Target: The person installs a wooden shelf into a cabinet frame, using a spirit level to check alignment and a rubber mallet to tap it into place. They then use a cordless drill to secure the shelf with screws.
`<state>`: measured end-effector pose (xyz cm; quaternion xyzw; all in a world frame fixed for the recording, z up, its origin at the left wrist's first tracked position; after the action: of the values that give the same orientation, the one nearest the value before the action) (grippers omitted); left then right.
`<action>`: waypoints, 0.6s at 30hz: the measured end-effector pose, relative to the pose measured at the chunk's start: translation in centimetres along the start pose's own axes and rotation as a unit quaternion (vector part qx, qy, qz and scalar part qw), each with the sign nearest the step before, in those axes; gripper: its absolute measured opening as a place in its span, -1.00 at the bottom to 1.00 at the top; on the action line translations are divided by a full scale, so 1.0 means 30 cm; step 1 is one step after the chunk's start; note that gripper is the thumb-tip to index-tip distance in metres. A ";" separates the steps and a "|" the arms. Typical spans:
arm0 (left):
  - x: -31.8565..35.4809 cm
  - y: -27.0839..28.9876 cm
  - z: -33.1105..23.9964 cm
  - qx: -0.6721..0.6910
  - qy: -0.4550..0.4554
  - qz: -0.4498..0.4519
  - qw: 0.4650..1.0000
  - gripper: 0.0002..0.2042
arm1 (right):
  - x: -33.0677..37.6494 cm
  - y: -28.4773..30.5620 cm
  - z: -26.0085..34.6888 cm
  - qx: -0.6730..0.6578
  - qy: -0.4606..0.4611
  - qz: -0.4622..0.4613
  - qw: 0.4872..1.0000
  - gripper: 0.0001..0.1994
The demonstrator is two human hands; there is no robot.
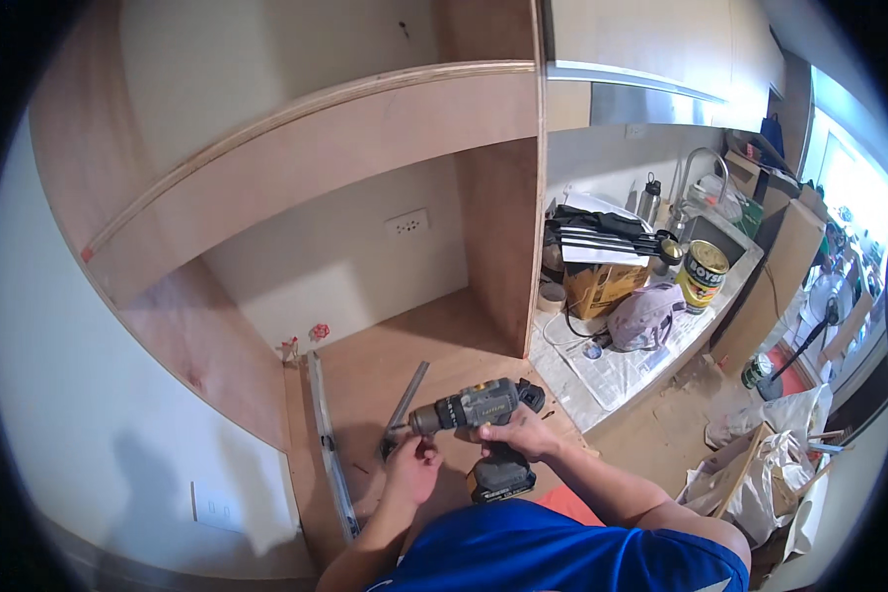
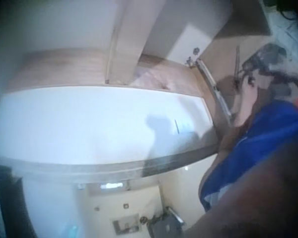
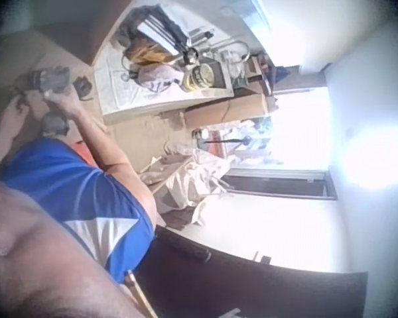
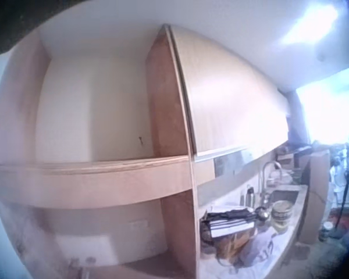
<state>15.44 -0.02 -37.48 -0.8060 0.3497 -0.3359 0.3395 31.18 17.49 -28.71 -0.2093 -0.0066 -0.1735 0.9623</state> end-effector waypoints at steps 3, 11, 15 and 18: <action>-0.053 -0.178 0.024 0.022 -0.035 0.023 0.999 -0.86 | -0.008 0.052 -0.021 0.045 0.012 -0.009 0.999 -0.71; -0.038 -0.390 0.133 0.008 -0.048 0.068 0.997 -0.76 | 0.064 0.119 -0.063 0.181 0.176 -0.151 0.956 -0.26; -0.081 -0.503 0.130 -0.037 -0.123 -0.006 0.992 -0.77 | 0.069 0.216 0.035 0.144 0.127 -0.115 0.975 -0.38; -0.069 -0.559 0.023 -0.103 -0.230 -0.004 0.968 -0.86 | 0.129 0.225 0.248 0.167 0.122 -0.118 0.971 -0.49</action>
<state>20.51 10.62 -25.37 -0.8935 0.2921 -0.1051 0.3246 37.54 24.99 -24.29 -0.0208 0.0571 -0.3067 0.9499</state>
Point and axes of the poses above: each hand's wrist, its own x-axis away from the middle knuckle, its own y-axis out of the back of the hand, z = x × y, the point moved 3 cm from there along -x, towards the middle knuckle, and after that the axes turned 5 degrees about -x, right-handed, at the moved point
